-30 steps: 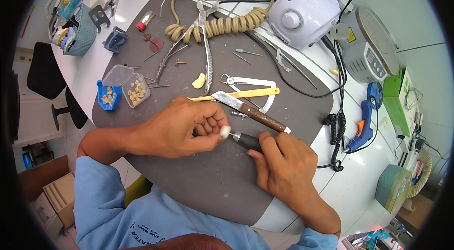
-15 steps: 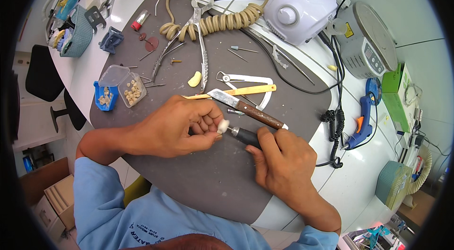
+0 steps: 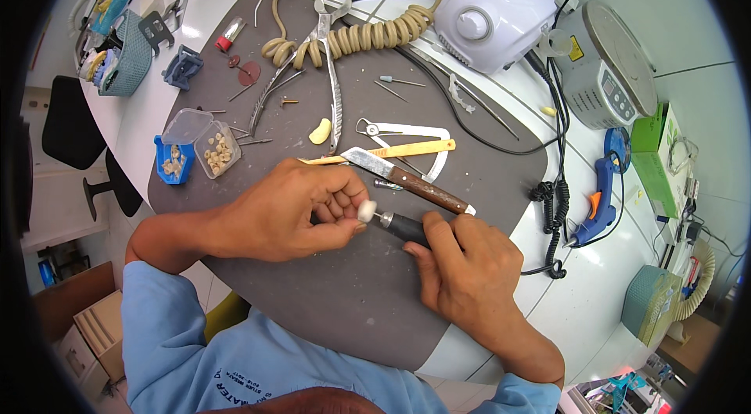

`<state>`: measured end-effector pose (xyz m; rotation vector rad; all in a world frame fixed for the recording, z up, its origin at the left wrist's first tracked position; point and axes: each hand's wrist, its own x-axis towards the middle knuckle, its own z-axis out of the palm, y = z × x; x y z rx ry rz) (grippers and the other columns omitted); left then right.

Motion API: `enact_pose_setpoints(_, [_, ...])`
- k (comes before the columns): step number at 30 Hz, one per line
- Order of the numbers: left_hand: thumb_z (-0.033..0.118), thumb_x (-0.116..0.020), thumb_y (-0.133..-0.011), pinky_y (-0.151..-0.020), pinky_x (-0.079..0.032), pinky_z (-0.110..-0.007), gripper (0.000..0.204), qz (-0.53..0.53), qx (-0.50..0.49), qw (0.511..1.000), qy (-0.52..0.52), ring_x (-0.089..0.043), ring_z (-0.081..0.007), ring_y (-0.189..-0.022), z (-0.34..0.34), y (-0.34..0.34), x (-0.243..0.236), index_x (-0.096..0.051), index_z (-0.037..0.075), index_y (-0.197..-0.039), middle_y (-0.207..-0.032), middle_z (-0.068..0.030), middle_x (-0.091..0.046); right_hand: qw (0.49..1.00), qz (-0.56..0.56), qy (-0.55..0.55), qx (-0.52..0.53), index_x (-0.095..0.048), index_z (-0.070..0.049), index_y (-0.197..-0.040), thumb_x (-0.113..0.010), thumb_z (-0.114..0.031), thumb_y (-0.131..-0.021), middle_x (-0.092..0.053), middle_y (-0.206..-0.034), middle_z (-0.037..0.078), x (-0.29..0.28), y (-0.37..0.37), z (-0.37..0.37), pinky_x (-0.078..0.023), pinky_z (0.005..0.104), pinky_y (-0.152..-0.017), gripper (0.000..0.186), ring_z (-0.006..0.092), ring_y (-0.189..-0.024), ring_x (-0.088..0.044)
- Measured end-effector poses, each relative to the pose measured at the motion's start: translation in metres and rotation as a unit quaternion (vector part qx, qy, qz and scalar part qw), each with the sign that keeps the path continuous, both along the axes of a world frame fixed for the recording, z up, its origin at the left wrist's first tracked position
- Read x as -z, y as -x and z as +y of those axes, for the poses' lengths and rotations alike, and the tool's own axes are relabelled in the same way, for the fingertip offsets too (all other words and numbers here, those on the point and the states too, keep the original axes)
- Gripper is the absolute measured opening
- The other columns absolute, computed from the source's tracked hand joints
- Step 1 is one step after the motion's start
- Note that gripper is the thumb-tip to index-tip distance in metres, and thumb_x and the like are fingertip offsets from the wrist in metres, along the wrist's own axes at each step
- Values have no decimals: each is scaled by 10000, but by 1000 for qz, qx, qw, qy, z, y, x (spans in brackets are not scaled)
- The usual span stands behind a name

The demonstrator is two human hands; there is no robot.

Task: The person polishes a small white dental crown using a hand-held rotary tool with a soft buffing attachment, occasionally picking up the crown from the workbench and turning it to reach different sides.

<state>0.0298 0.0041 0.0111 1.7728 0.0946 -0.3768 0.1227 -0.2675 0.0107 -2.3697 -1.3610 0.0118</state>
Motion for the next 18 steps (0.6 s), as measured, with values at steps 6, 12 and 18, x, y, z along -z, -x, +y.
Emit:
enact_pose_setpoints(6, [44,-806,-996,-800,-663,-285,174,6,4,1000,1,-782,-118,-909,0,-1,-1,-722,-35,-1126,-1009,-83,-804,1000,5,0,-6,-776,-87,-1116,-875,-319,-946,-496,-768,52,-1,-1,0,-384,405,-541,304,241,-584,-522])
enact_pose_setpoints(12, [43,-801,-998,-801,-662,-282,169,5,-1,1000,1,-781,-115,-906,0,0,0,-723,-32,-1128,-1012,-81,-805,1000,8,-2,-6,-774,-90,-1115,-878,-315,-938,-494,-767,50,-1,-1,-1,-383,406,-543,304,243,-584,-519])
enact_pose_setpoints(18, [46,-800,-1001,-796,-661,-278,166,3,-1,1000,-1,-777,-110,-897,0,-1,-1,-725,-34,-1126,-1009,-80,-804,1000,9,0,-7,-771,-92,-1109,-881,-307,-934,-495,-766,52,-1,-2,-2,-385,407,-545,298,246,-586,-522])
